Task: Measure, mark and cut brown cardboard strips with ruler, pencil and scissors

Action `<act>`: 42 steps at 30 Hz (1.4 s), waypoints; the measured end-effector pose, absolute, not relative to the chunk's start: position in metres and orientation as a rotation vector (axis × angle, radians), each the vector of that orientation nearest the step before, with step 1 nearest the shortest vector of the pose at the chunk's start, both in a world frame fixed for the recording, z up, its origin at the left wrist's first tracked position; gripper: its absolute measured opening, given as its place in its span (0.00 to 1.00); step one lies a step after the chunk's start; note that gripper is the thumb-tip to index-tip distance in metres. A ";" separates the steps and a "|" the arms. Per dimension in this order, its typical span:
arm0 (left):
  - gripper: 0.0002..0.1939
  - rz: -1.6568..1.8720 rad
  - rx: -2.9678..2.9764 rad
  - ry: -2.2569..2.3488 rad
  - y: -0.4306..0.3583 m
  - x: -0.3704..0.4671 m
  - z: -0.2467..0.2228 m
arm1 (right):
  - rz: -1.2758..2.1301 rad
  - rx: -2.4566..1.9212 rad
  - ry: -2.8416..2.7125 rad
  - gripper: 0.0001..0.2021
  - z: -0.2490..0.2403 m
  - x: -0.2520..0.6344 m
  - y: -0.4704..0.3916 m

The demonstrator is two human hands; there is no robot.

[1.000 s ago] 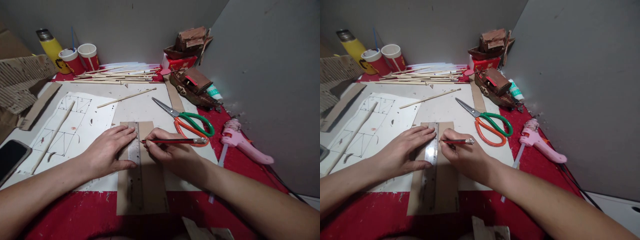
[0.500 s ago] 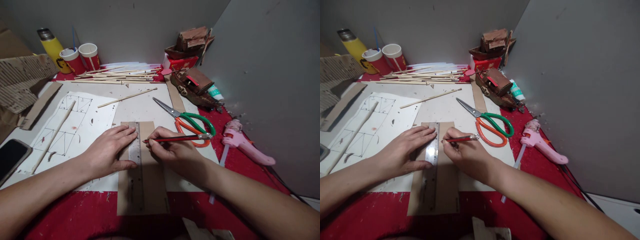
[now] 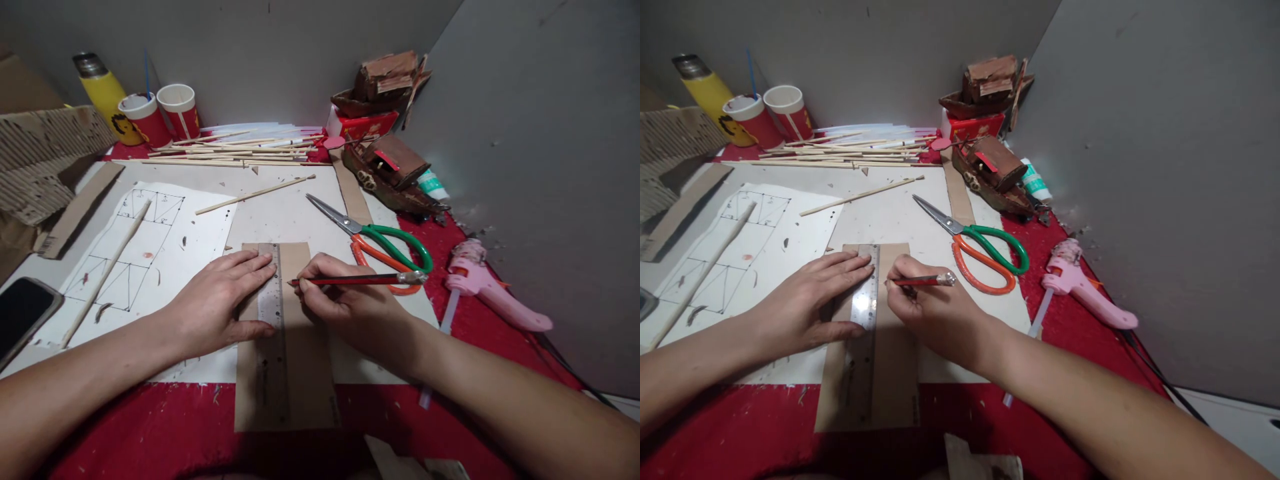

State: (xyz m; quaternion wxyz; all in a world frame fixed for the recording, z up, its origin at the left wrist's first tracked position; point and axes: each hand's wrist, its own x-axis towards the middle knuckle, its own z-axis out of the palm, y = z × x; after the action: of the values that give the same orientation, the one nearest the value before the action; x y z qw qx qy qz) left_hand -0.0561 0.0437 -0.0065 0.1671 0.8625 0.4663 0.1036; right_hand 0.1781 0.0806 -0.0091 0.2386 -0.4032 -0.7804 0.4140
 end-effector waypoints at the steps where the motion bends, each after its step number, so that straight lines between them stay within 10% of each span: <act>1: 0.44 0.293 2.457 1.327 0.044 -0.056 -0.006 | 1.129 -1.109 -2.136 0.06 -0.009 0.178 0.081; 42: 0.41 0.075 2.420 1.435 0.034 -0.081 0.001 | 1.967 -1.198 -1.310 0.13 -0.001 0.168 0.086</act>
State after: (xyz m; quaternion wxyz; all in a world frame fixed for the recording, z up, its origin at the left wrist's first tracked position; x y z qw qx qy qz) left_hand -0.0807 0.0344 0.0011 0.1629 0.8483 0.5031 0.0263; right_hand 0.1682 0.0863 -0.0006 0.2437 -0.4385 -0.4795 0.7200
